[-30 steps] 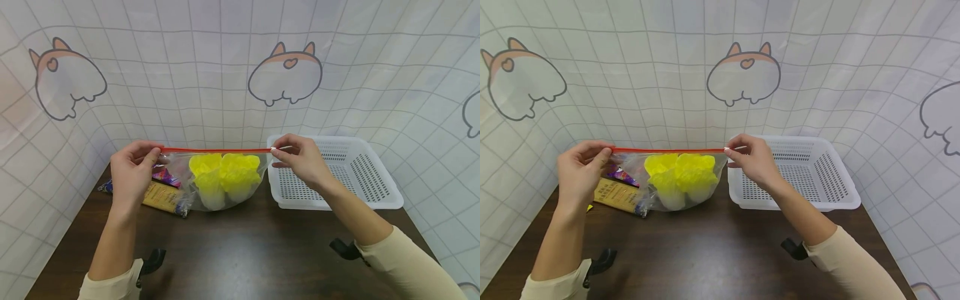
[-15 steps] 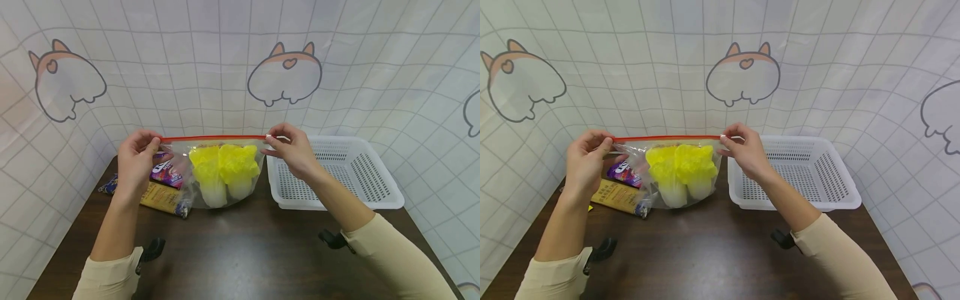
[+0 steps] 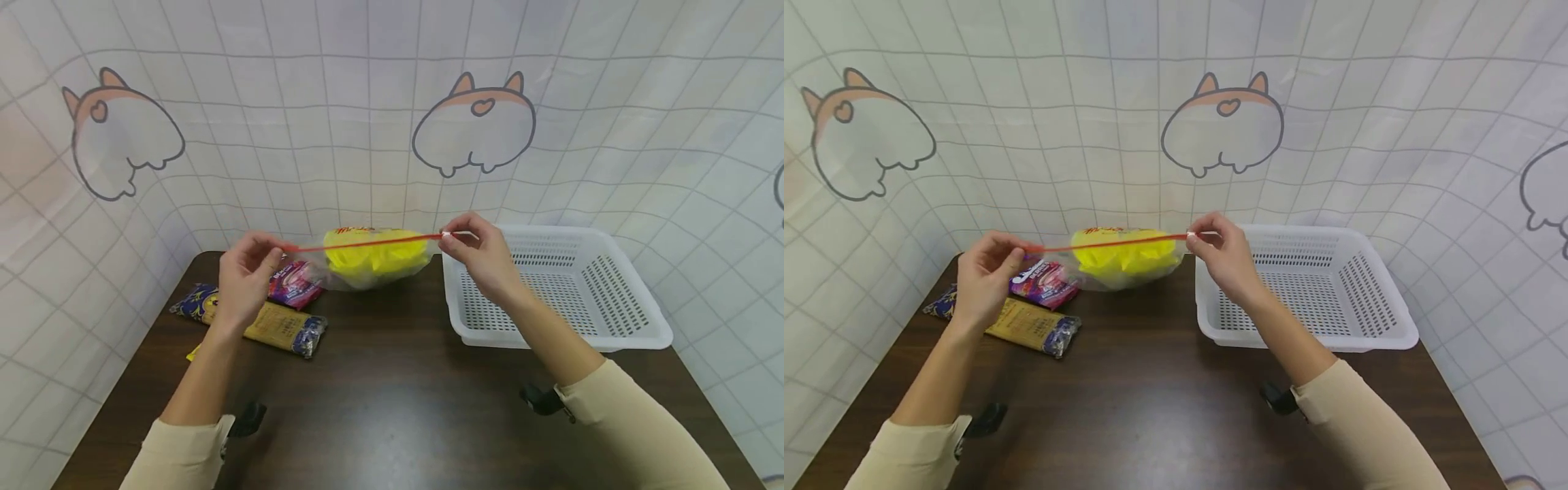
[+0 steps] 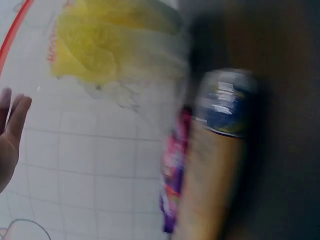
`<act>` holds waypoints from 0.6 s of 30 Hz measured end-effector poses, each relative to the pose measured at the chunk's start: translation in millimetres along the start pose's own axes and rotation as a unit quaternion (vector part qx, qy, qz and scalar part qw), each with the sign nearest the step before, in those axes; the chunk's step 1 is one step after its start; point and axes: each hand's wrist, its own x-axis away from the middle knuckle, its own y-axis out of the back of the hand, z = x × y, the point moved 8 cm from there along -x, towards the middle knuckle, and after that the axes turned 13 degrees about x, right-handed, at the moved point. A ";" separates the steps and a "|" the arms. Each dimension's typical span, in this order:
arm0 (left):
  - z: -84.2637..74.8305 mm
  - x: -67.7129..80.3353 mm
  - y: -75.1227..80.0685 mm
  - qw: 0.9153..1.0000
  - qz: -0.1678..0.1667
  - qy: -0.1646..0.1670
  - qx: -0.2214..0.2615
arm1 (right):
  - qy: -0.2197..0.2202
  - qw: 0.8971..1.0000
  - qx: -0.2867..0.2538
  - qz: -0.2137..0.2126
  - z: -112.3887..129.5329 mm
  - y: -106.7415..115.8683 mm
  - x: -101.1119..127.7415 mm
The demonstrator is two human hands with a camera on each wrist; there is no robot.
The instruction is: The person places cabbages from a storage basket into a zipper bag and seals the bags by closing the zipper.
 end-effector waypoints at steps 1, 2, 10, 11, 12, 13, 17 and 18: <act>1.5 8.5 0.7 1.000 0.013 0.002 -0.021 | 0.000 0.999 0.032 0.006 -3.6 -0.7 6.2; 1.8 17.3 1.6 0.999 0.024 0.007 -0.042 | 0.005 0.998 0.064 0.010 -6.3 -1.2 12.6; -10.9 71.2 1.9 0.981 0.061 0.052 -0.177 | 0.143 0.953 0.266 -0.018 -5.3 -8.1 66.5; -12.3 76.8 1.2 0.976 0.070 0.044 -0.203 | 0.169 0.944 0.284 -0.025 -4.9 -9.9 73.9; -13.3 82.1 0.3 0.969 0.080 0.037 -0.229 | 0.194 0.932 0.304 -0.032 -4.9 -11.6 81.4; -14.0 87.3 -0.8 0.963 0.091 0.030 -0.251 | 0.221 0.918 0.327 -0.039 -4.9 -13.5 88.7; -7.7 109.7 -5.8 0.938 0.136 0.038 -0.316 | 0.322 0.861 0.392 -0.037 -6.3 -25.1 116.0; -4.4 115.1 -8.0 0.933 0.151 0.047 -0.324 | 0.342 0.845 0.409 -0.032 -7.2 -28.5 121.7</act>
